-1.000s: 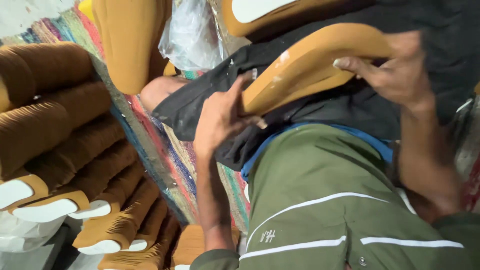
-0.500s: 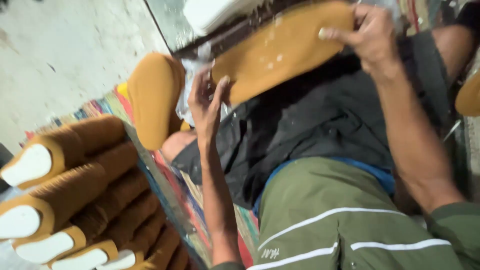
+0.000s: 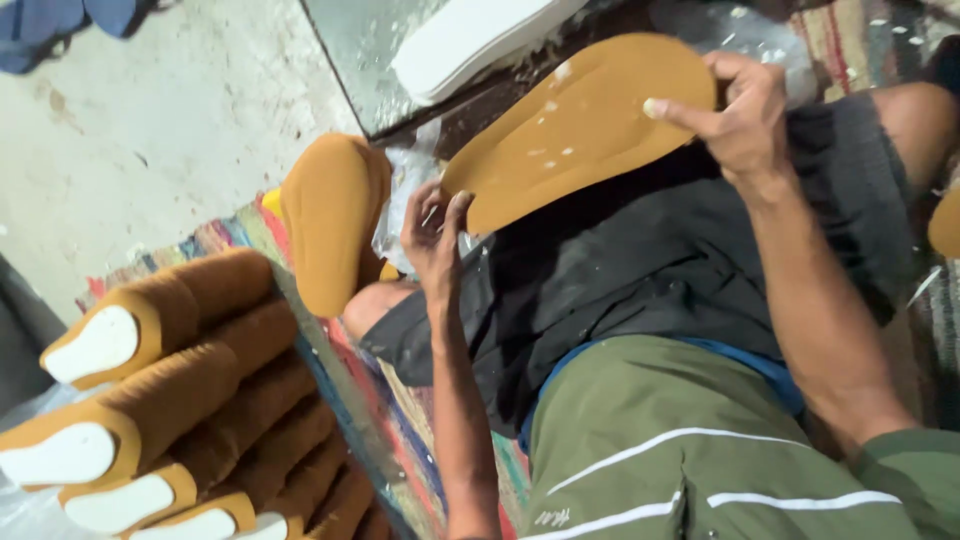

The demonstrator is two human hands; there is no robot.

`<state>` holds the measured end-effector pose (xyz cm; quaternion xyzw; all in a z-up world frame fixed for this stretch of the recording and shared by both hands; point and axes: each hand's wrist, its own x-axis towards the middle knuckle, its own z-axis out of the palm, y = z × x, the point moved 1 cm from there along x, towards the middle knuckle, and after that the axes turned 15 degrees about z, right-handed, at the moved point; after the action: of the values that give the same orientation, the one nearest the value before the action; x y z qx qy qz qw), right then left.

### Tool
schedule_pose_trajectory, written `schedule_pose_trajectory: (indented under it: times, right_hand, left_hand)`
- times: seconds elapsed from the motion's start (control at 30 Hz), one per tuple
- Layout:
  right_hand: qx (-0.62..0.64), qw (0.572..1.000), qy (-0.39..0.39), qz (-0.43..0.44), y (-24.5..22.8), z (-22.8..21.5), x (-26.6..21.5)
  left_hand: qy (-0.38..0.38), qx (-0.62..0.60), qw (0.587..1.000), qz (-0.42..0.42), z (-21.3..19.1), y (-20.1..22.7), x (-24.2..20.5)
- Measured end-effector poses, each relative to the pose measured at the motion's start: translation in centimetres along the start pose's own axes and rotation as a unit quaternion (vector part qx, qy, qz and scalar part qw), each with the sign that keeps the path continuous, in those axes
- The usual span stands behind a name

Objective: The person sits on the floor and applies glue with a sponge to white insole sheets, then presses each insole onto a tan foam sandal sole and stacks the finished soles in a pile, repeating the cycle for multiple soles.

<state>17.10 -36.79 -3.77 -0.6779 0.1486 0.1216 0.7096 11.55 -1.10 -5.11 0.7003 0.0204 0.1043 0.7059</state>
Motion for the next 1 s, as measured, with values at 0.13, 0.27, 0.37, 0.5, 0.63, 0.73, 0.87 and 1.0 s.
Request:
schedule_pose_trajectory:
  times: [0.13,0.27,0.37,0.5,0.63,0.73,0.87,1.0]
  right_hand:
    - [-0.164,0.985,0.035,-0.038,0.9,-0.2,0.2]
    - [-0.229,0.971,0.034,-0.057,5.9,-0.5,3.1]
    - [-0.199,0.968,0.101,-0.111,7.9,-2.1,2.1]
    - [-0.158,0.965,0.118,-0.173,12.2,-7.1,-0.3]
    - [0.134,0.985,0.1,-0.05,15.5,-10.0,-1.7]
    - [0.174,0.979,0.074,-0.07,13.0,-6.4,-4.4]
    - [0.38,0.919,-0.107,0.002,5.4,0.5,-8.3]
    - [0.358,0.925,-0.125,-0.021,2.3,5.2,-10.0]
  left_hand:
    - [0.013,0.016,1.0,-0.01,0.0,-0.9,-0.1]
    - [0.034,0.065,0.997,0.001,0.4,-3.8,0.1]
    - [0.077,0.099,0.992,0.015,-0.8,-5.5,-1.1]
    - [0.171,-0.042,0.984,0.034,-1.0,-1.5,-3.3]
    - [0.188,-0.284,0.936,0.092,2.4,3.1,-3.7]
    - [0.161,-0.315,0.928,0.116,4.9,5.4,-4.9]
    - [0.093,-0.326,0.932,0.127,8.2,5.8,-5.4]
    - [0.075,-0.298,0.943,0.126,10.2,6.7,-6.3]
